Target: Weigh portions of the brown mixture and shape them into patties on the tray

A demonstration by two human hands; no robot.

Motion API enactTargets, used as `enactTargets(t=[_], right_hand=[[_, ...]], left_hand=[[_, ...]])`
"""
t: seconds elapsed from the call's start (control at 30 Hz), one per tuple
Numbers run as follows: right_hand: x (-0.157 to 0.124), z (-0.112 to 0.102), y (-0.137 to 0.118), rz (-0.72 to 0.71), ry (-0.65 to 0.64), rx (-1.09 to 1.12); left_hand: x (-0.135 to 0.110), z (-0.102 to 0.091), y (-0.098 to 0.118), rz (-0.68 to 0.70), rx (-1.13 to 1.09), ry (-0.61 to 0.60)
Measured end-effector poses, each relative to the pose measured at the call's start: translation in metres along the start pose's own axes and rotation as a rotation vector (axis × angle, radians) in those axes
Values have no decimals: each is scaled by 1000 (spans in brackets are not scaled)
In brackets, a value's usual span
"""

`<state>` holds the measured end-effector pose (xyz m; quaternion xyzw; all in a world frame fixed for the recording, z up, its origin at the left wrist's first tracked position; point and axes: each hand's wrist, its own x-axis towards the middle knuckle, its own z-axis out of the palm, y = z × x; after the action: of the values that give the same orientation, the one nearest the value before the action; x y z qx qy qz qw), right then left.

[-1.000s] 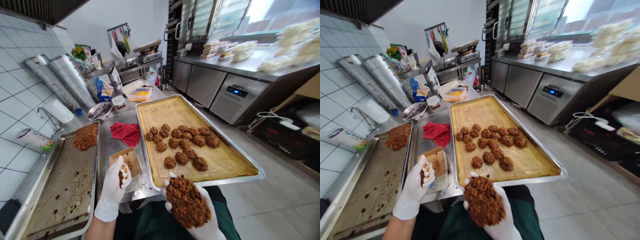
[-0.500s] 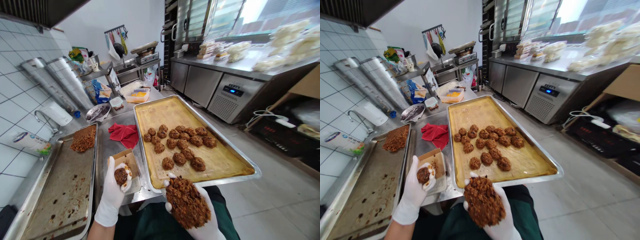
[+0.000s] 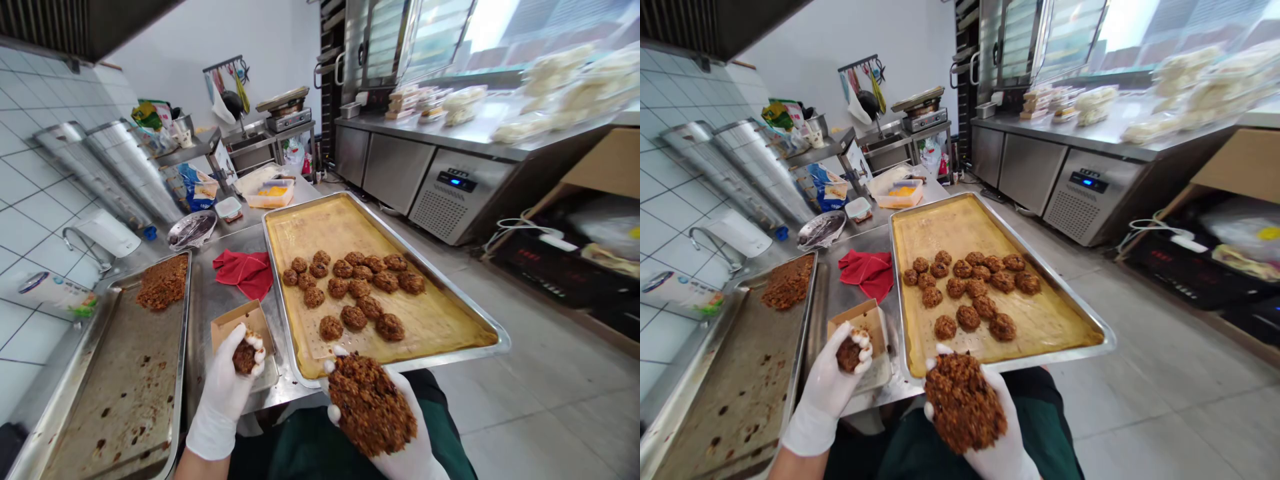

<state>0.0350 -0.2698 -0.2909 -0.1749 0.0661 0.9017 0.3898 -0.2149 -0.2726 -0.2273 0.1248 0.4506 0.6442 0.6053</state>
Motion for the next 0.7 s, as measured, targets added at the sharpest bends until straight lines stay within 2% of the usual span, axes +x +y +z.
enactTargets(t=[0.13,0.3,0.47,0.6,0.7], right_hand=[[-1,3,-1,-8,-16,-6],[-3,4,-5,-3,-1,21],[-3,9,-6,-14,-40,43],[-2,9,-5,-8,-44,23],[-1,5,-6,-4,-42,39]], left_hand=[[-1,10,-1,99,72,18],[-7,12,6,-30,91,-18],[-3,7,1,37,48,50],[-1,9,-4,-14,-13,47],[-3,11,-4,-25,27,41]])
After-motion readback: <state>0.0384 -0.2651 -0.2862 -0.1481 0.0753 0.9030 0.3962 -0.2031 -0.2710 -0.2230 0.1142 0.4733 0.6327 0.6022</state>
